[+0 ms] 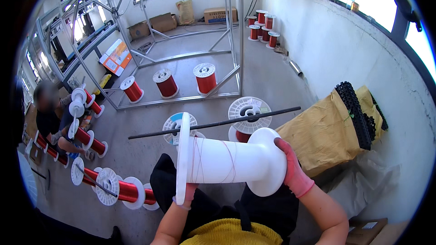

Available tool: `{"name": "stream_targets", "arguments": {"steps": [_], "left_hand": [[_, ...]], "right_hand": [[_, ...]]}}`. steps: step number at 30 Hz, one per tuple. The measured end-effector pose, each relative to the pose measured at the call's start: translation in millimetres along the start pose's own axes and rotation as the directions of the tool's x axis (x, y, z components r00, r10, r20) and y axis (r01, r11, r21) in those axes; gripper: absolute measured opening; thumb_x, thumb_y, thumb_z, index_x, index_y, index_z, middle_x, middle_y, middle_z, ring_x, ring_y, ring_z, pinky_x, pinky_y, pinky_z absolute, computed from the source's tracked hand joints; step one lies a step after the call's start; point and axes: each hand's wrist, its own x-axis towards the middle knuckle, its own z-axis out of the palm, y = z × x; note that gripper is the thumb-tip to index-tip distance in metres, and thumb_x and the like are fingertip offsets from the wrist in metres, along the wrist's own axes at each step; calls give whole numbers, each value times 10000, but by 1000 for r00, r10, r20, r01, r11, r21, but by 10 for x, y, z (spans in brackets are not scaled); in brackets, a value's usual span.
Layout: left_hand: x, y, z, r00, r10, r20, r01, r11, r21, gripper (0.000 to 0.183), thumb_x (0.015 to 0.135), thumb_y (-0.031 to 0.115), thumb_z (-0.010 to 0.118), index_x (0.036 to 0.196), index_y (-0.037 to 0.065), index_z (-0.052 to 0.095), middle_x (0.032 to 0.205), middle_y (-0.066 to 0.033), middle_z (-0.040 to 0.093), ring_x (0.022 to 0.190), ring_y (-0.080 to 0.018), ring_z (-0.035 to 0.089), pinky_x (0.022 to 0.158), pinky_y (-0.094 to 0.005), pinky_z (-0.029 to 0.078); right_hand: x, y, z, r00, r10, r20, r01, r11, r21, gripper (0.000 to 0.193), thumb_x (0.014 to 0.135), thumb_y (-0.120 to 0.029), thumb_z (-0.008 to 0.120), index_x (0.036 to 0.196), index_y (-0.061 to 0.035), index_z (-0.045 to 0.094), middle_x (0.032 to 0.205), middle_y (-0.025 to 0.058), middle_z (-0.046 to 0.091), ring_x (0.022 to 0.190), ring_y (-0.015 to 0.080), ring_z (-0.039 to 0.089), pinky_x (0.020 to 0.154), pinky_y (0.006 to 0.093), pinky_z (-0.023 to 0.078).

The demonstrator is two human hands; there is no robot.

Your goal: The person winds white string from larger red spools onto a smaller white spool using a metal rod to spin it by hand.

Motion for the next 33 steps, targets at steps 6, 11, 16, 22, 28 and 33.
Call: {"name": "stream_targets", "arguments": {"steps": [6,11,16,22,28,33], "left_hand": [[-654,156,-244,966,235,108,-133,93,987,667,820,239,737,1346,15,394,1271,-141,505,1139,-277,542,945,-388,477],[-861,49,271,580,146,801,-319,-864,389,769,724,248,797,1308,-9,367,1235,-166,495,1085,-334,546,894,-393,496],[-706,0,140,580,206,788,-296,-848,440,544,764,158,724,1214,2,461,1078,-186,544,935,-367,567,785,-399,486],[-511,49,328,866,471,166,-199,21,980,382,898,216,627,1175,-24,520,1021,-121,607,909,-194,582,785,-322,463],[-479,184,576,959,282,33,-89,189,978,498,949,254,567,1335,-27,425,1202,-96,568,1073,-149,538,925,-293,429],[-818,31,517,899,-57,433,-417,-409,812,1160,576,395,872,1465,27,225,1458,-179,336,1362,-314,339,1131,-424,259]], "right_hand": [[12,-69,41,998,15,-60,-26,985,-173,547,917,-396,568,1317,-36,472,1179,122,610,1058,230,607,936,386,483],[-4,-95,41,997,30,-70,-49,957,-287,535,938,-405,538,1326,-44,462,1183,112,608,1076,220,595,949,370,470],[-61,-77,38,999,4,50,8,968,-250,542,952,-390,520,1362,-51,417,1250,104,567,1140,222,553,998,367,422],[-584,388,202,696,-462,550,402,-385,-831,652,785,-119,673,1357,5,385,1234,202,512,1118,332,552,963,395,437],[-461,415,16,690,-624,366,296,-219,-930,501,845,-147,634,1284,17,459,1125,204,543,1003,364,574,870,396,470],[-293,390,-240,855,-505,-120,246,598,-763,462,902,-293,629,1224,16,511,1075,124,596,988,223,577,881,333,446]]}}
